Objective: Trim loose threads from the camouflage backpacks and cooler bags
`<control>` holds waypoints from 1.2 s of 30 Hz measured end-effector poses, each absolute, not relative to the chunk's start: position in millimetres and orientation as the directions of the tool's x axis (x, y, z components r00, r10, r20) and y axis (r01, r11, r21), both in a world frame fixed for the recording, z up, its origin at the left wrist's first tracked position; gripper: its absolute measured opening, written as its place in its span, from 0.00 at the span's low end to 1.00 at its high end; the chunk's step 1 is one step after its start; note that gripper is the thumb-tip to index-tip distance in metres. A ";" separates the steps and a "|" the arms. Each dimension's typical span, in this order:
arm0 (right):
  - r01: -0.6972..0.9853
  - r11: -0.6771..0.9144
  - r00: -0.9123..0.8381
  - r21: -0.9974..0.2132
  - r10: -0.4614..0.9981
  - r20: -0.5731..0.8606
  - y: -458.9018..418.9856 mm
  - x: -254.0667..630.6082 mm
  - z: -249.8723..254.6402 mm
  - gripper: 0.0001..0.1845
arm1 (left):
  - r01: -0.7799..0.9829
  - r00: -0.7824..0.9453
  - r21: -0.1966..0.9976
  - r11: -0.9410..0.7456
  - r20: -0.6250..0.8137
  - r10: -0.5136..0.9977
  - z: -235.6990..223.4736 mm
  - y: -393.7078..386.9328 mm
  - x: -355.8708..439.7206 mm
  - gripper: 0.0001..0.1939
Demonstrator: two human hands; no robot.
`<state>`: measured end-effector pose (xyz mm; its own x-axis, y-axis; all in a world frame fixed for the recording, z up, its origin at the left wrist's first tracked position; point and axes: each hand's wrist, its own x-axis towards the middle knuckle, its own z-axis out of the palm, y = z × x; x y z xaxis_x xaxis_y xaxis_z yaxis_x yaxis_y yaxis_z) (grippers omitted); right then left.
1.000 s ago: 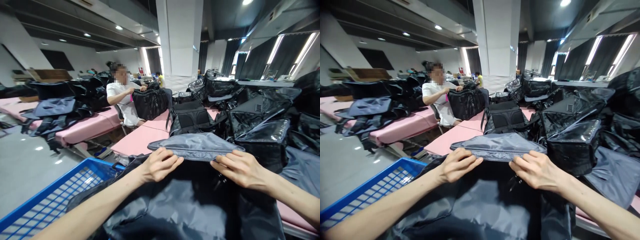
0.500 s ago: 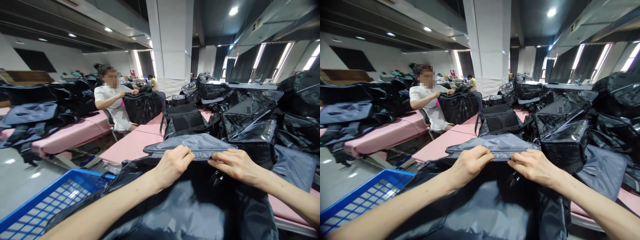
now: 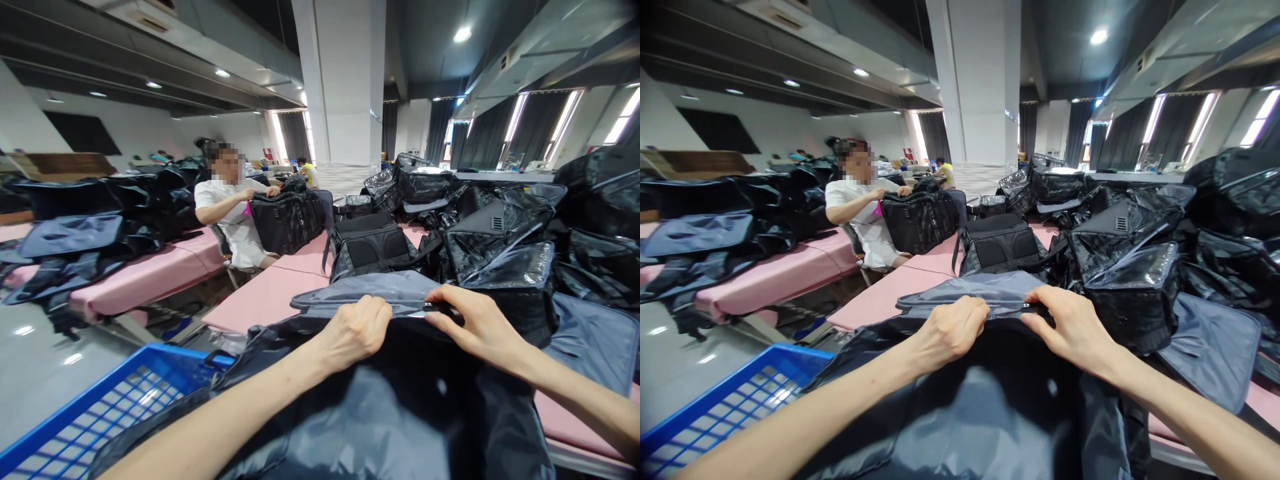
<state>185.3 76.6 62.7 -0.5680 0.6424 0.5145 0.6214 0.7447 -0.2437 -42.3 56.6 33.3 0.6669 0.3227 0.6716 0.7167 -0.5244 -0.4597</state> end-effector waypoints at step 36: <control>0.527 0.850 -0.708 0.019 0.426 0.563 80.0 134.3 60.5 0.10 | 0.564 0.357 0.371 -0.738 0.696 0.623 40.6 48.3 -79.3 0.12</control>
